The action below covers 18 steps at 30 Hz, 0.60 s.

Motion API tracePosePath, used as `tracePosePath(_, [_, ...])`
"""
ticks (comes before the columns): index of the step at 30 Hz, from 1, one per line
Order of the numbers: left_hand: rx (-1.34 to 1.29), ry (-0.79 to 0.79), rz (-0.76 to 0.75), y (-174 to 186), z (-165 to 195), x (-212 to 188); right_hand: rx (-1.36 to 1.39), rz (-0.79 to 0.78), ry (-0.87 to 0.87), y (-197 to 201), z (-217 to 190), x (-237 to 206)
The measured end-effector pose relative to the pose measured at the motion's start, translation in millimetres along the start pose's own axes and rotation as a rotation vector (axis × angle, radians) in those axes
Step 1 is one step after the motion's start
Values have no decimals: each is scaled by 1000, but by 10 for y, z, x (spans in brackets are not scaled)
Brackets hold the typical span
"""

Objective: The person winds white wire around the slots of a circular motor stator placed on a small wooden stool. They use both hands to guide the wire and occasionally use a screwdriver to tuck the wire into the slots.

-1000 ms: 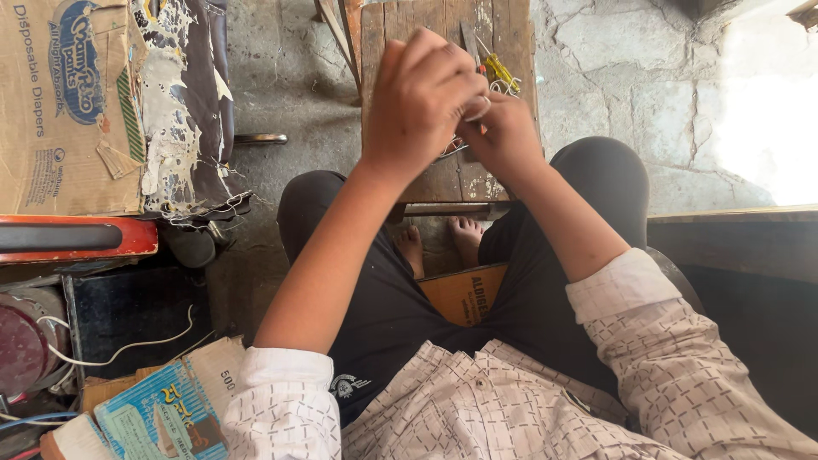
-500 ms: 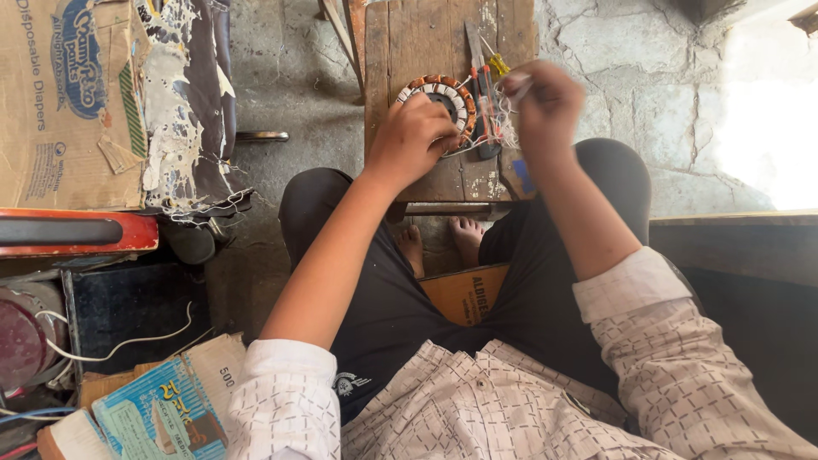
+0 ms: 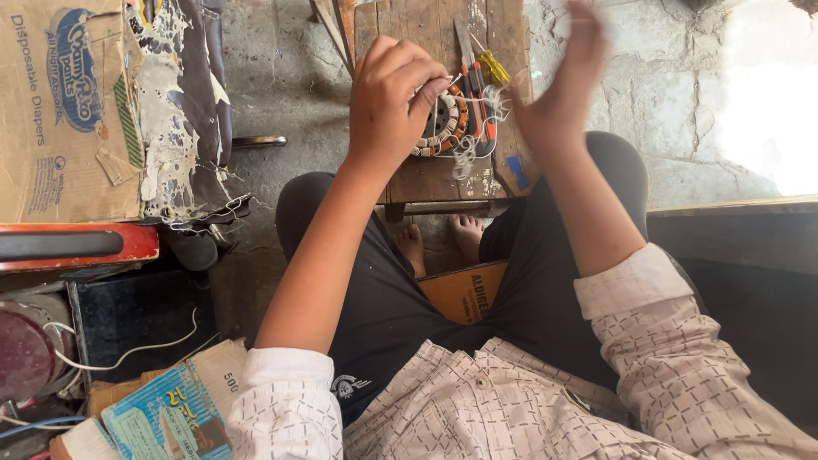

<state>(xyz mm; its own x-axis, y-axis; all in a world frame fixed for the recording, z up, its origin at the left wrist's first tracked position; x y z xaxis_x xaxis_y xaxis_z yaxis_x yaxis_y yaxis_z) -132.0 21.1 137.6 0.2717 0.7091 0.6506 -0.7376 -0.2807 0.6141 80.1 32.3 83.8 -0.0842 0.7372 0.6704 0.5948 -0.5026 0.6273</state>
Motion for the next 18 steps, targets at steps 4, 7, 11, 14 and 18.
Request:
tracePosePath(4, [32, -79, -9, 110, 334, 79, 341, -328, 206, -360, -616, -112])
tracePosePath(7, [29, -85, -51, 71, 404, 25, 326, -268, 53, -365, -502, -96])
tracePosePath(11, [-25, 59, -269, -326, 98, -94, 1006, 107, -382, -96, 269, -106])
tracePosePath(14, [12, 49, -332, -483, 12, -357, 1293, 329, -466, 71, 654, -177])
tracePosePath(18, [-25, 122, -269, -478, -141, -337, 1149, 369, -549, 149, 847, -174])
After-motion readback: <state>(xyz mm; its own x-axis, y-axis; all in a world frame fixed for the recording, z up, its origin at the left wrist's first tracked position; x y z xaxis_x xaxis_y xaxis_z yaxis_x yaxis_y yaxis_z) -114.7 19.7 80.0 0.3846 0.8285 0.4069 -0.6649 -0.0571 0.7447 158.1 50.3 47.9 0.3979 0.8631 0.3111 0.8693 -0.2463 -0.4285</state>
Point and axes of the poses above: each hand's wrist, its own x-axis towards the middle knuckle, its own y-axis out of the back of the hand, z = x × y, the point moved 10 cm from there along x, towards the middle knuckle, and after that the axes turned 2 degrees about -x, right-handed, at the moved point
